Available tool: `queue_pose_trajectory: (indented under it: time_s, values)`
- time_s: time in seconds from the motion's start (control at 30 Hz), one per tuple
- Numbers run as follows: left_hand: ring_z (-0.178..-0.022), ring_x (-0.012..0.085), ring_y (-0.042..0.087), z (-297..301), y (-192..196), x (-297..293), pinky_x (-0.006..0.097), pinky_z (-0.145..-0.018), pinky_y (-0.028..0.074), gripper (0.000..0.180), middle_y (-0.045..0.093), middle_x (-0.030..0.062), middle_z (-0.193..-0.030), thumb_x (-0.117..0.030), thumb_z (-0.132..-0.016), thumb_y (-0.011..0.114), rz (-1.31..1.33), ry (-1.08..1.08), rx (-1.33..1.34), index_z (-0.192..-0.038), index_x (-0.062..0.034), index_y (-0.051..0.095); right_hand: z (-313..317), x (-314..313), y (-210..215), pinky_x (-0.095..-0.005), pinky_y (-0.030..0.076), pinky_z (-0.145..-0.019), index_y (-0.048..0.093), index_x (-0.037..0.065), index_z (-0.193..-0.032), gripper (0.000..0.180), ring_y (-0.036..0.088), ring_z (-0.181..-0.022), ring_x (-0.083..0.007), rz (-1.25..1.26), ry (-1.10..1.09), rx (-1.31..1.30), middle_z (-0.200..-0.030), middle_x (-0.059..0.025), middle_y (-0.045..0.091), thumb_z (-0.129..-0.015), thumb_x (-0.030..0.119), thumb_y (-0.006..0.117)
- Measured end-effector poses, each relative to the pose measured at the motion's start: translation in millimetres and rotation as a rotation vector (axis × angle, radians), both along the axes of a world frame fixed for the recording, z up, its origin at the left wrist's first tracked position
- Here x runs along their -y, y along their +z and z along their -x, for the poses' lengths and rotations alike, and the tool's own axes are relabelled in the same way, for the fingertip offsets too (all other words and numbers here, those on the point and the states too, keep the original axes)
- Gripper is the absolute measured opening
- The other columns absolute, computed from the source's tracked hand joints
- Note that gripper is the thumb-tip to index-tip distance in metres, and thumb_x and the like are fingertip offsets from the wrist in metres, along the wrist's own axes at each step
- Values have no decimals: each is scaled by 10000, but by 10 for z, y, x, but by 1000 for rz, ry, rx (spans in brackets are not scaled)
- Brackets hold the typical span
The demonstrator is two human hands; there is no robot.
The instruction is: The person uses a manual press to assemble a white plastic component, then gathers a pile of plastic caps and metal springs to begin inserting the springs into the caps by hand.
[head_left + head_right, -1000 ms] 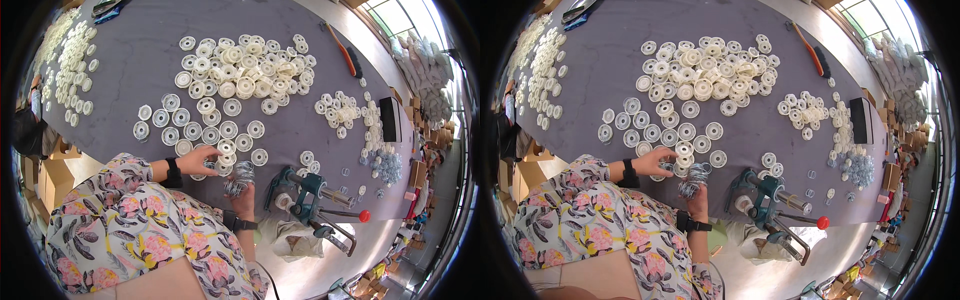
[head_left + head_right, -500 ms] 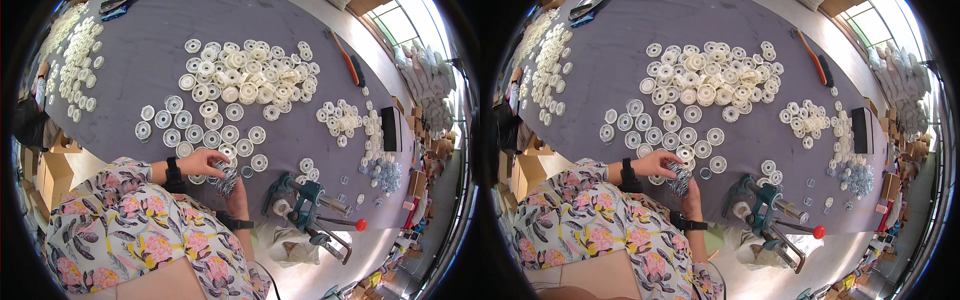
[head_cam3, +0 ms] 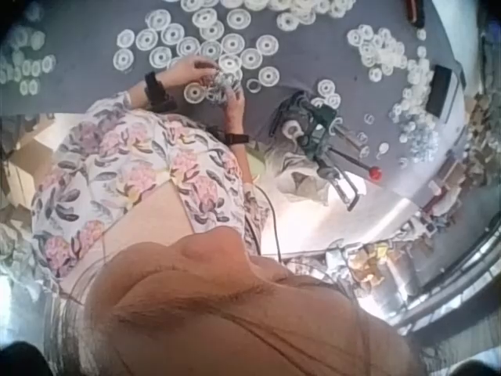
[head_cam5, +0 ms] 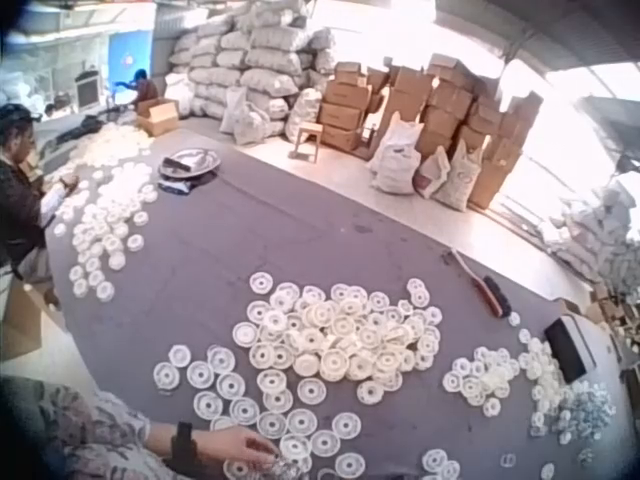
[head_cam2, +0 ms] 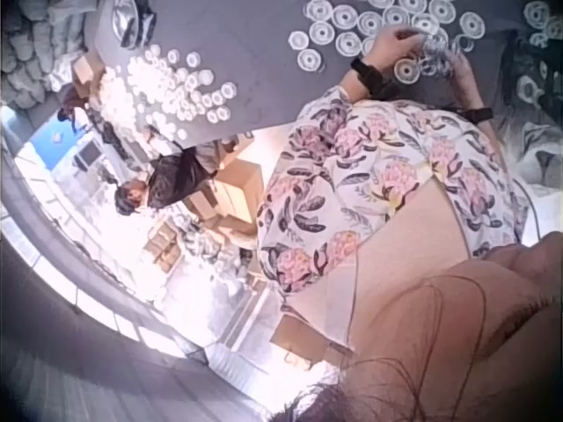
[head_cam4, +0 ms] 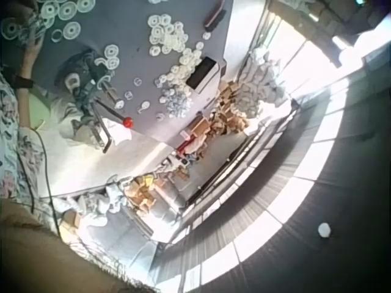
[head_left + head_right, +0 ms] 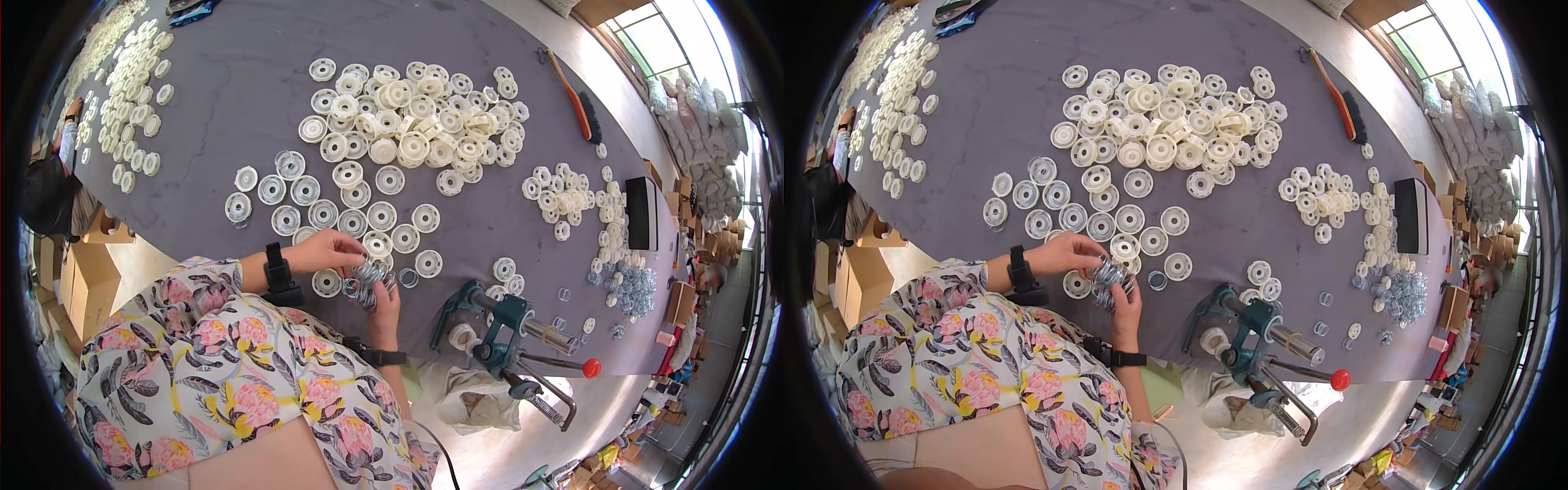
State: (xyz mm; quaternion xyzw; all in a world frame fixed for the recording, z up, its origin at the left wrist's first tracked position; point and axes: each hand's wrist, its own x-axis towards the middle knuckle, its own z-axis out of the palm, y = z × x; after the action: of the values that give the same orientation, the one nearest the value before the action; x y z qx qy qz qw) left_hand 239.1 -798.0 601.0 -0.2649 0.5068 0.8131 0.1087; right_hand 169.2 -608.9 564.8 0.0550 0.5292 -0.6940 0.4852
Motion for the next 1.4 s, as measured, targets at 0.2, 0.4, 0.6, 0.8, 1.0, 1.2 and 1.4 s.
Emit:
queue_pose_trajectory:
  time_s: [0.2, 0.4, 0.6, 0.8, 1.0, 1.2, 1.4]
  values:
    - [-628, 103, 608, 37, -5, -104, 220, -574, 509, 286, 628, 52, -797, -243, -864, 608, -175, 175, 240, -1005, 6, 606, -3, 51, 73, -261, 479, -751, 439, -21, -1208, 465, 581, -875, -142, -93, -5, -493, -1046, -84, 573, -802, 91, 637]
    - [-794, 89, 601, -84, -165, -260, 230, -683, 509, 234, 626, 31, -935, -140, -883, 564, 306, 72, -107, -1072, -3, 583, -23, -119, -35, -263, 468, -757, 476, -21, -1173, 425, 578, -866, -139, -106, 125, -407, -1025, -76, 594, -801, 107, 635]
    - [-836, 96, 592, -94, -98, -257, 238, -734, 494, 262, 622, 33, -977, -173, -904, 530, -5, 181, 26, -1112, -21, 579, 102, -269, -92, -258, 494, -626, 500, 14, -1115, 525, 609, -745, -164, 74, 262, -73, -912, -83, 619, -889, 484, 439]
    - [-793, 100, 590, -123, -23, -316, 232, -702, 506, 267, 611, 39, -987, -198, -908, 538, -62, 217, -105, -1115, -34, 579, 172, -239, 117, -281, 500, -605, 520, 24, -1080, 681, 621, -730, -179, 205, 303, 210, -838, -83, 627, -893, 624, 258]
    - [-788, 80, 574, -206, 10, -243, 227, -703, 491, 337, 593, 5, -943, -161, -875, 579, 0, 202, -156, -1177, -42, 485, 66, -155, 54, -284, 490, -680, 568, 18, -1004, 576, 620, -731, -177, -56, 242, -155, -843, -76, 630, -947, 505, 267]
    - [-740, 57, 553, -253, 41, -237, 208, -615, 472, 495, 555, 4, -932, -88, -774, 676, 112, 274, -38, -1209, -93, 440, -72, 30, 148, -274, 478, -678, 572, 27, -938, 465, 610, -737, -153, -8, 130, 152, -819, -60, 620, -958, 420, 325]
    - [-484, 60, 461, -474, 203, -176, 204, -430, 388, 329, 537, -11, -693, -301, -871, 570, 192, 156, 81, -1084, -56, 515, -167, 177, 148, -262, 446, -648, 564, 43, -830, 172, 552, -678, -147, -147, -169, -197, -779, -41, 580, -895, 176, 476]
